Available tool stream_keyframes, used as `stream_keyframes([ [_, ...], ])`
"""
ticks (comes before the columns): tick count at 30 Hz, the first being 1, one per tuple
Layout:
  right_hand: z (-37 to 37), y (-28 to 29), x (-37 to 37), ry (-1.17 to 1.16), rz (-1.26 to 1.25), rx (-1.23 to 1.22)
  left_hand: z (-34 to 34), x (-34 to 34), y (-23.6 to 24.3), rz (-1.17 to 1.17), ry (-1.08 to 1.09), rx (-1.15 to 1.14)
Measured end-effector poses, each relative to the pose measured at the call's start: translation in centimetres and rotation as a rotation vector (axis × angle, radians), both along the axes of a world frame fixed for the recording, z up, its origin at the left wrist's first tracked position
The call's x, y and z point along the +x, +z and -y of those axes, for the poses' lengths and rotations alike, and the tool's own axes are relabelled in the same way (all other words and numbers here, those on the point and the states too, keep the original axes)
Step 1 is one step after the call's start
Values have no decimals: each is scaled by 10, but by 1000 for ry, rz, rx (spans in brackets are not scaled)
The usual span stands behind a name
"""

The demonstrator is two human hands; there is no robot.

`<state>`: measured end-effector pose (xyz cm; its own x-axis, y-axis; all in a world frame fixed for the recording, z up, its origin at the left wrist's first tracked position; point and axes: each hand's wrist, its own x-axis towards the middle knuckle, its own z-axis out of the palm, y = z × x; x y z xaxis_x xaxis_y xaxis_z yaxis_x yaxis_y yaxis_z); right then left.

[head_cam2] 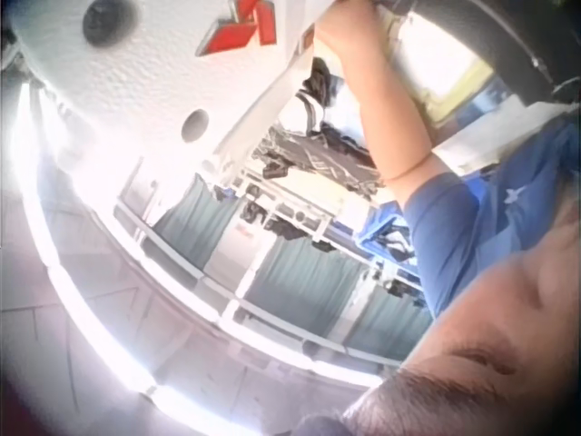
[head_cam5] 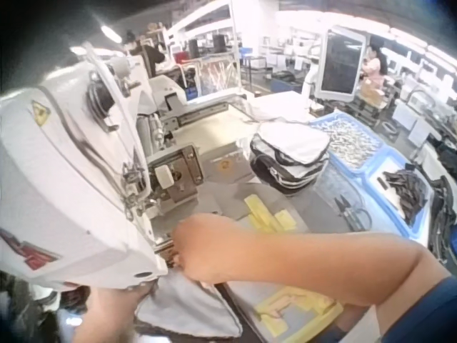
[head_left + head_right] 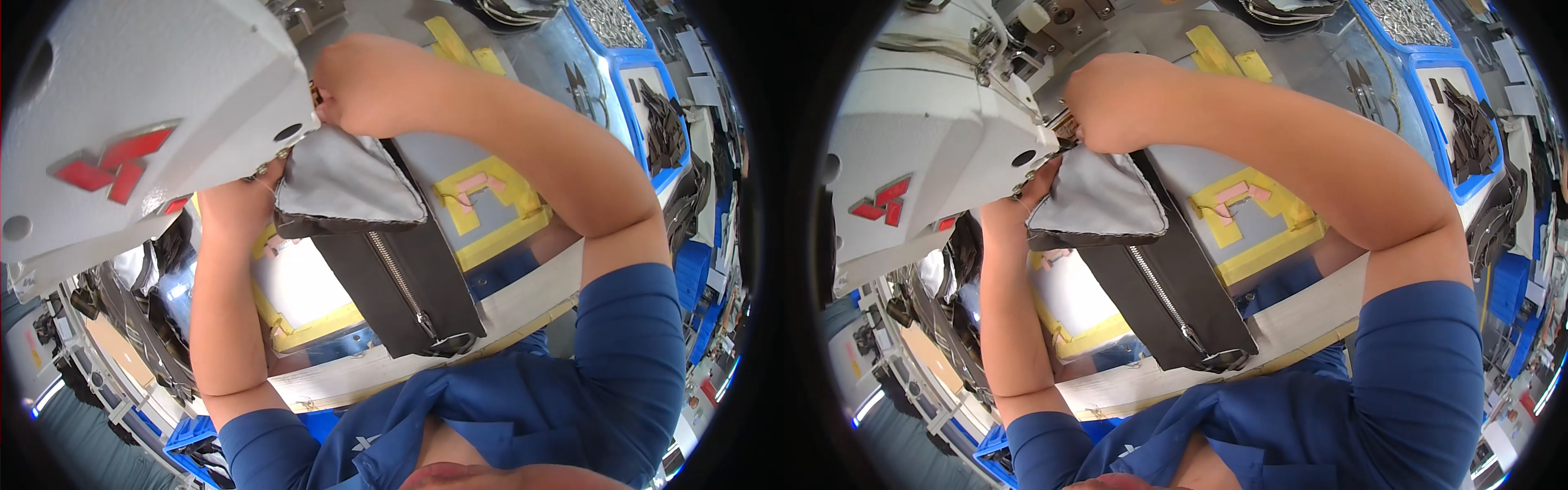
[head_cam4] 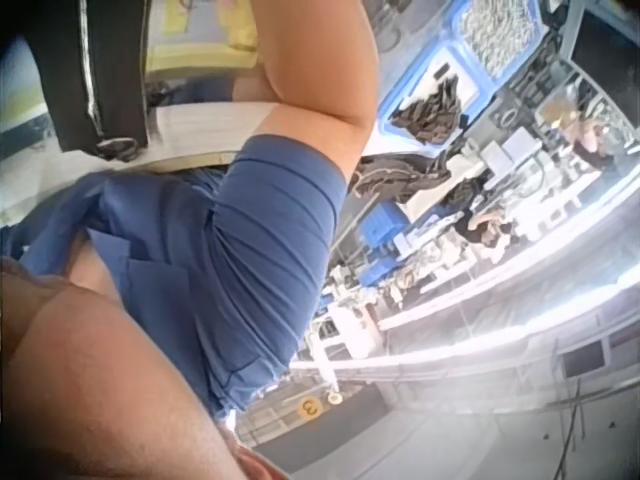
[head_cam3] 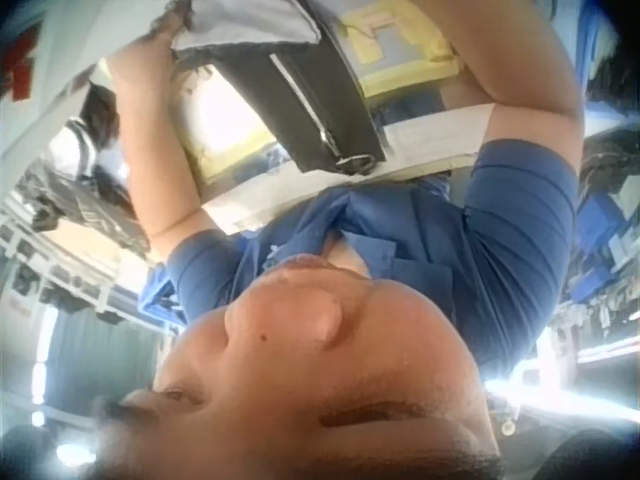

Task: The person operates an industrial sewing machine to stitch a zipper onto a black fabric pouch. They repeatedly align the zipper, sew along the edge, and trim excess thread. The person also flips the pouch to attach a white fabric lining and inspects the finished seams before moving to the next unit.

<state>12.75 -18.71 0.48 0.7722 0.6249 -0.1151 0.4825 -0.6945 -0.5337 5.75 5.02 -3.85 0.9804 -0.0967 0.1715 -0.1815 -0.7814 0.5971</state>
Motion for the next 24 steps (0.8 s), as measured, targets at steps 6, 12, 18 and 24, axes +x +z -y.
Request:
stream_keyframes([
  [6,10,-26,5,13,173,98,4,-2,-8,36,8,-205],
  [12,9,-12,3,17,99,20,2,-5,-8,11,4,-198],
  [18,9,-16,4,41,140,45,1,-6,-6,34,-14,-65],
  [24,12,-23,7,29,146,80,0,-7,-9,25,-14,-62],
])
